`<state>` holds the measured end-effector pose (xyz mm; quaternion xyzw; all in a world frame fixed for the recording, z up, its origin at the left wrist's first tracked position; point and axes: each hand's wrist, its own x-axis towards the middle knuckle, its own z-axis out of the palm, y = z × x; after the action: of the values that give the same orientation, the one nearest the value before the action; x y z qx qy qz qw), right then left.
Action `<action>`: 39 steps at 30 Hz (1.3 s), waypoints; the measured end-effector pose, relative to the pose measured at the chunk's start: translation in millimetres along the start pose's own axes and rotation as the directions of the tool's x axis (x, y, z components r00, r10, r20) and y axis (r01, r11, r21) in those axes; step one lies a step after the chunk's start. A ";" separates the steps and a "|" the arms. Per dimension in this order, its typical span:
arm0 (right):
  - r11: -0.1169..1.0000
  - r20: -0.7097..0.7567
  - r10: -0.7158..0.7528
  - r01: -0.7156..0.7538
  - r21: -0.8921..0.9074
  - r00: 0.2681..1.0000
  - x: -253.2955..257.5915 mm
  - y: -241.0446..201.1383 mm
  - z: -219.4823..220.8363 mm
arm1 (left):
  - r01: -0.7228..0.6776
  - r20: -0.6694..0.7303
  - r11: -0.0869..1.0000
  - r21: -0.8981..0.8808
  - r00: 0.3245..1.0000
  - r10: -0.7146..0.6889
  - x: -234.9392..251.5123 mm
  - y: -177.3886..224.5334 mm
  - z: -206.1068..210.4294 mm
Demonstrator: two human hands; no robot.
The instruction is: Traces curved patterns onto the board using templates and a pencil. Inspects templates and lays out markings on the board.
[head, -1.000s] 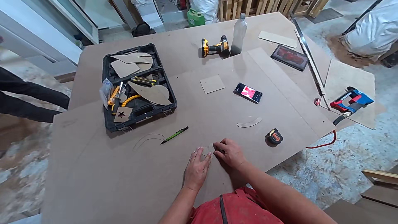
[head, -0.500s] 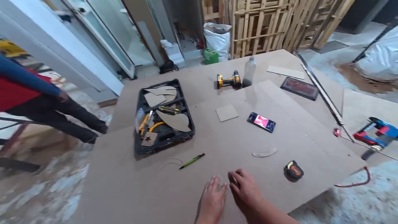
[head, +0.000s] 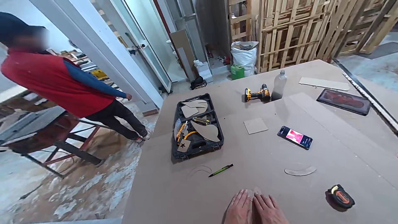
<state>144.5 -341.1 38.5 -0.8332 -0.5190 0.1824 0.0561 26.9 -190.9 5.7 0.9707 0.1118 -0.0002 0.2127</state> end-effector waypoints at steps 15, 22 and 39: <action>0.998 0.163 0.056 -0.052 -0.030 0.985 7.8 -8.3 -14.4 | 0.418 0.135 0.875 0.246 0.879 -0.458 64.7 -39.7 -90.0; 0.997 0.196 0.072 -0.064 -0.047 0.978 6.6 -8.2 -13.9 | 0.499 -0.052 0.819 0.283 0.861 -0.506 65.4 -49.7 -76.4; 0.998 0.292 0.055 -0.061 0.010 0.955 9.7 -9.3 -29.3 | 0.636 0.065 0.722 -0.272 0.761 -0.646 61.7 -32.5 -108.1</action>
<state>151.1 -325.5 65.9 -0.8115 -0.4952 0.3096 -0.0184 74.9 -104.1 87.6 0.8322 0.4427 -0.0416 0.3313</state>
